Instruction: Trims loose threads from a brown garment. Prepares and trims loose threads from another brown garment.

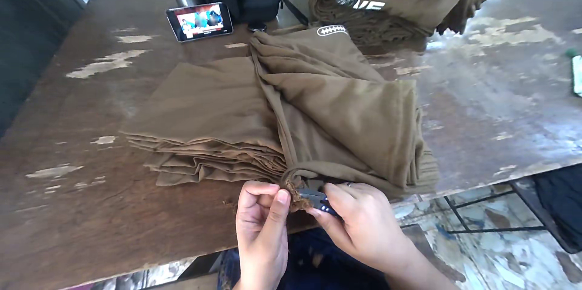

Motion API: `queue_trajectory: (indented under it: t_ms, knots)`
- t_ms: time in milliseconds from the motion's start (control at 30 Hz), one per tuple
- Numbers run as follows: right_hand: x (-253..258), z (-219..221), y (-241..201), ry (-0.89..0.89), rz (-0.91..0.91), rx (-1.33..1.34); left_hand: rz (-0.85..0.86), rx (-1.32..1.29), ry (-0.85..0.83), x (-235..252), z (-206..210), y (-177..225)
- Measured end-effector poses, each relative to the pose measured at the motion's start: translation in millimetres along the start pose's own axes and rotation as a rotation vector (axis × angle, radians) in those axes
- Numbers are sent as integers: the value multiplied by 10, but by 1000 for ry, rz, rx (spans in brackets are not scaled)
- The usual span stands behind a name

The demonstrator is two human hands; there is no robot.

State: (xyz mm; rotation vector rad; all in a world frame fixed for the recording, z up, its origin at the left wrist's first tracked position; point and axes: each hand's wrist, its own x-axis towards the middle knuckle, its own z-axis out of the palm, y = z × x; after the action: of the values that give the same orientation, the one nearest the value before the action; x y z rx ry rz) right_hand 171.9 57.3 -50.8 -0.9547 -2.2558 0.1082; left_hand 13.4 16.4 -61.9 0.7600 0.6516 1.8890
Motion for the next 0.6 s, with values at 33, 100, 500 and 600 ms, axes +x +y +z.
queue_trajectory:
  t_ms: [33, 100, 500, 600]
  knots:
    - [1, 1, -3, -1, 2, 3, 0, 5, 0, -3, -1, 0]
    - [2, 2, -12, -6, 6, 7, 11, 40, -11, -13, -6, -6]
    - [-62, -76, 14, 42, 93, 14, 114, 156, -187, -23, -88, -37]
    - [-131, -117, 57, 46, 94, 23, 169, 211, -117, -23, -69, -98]
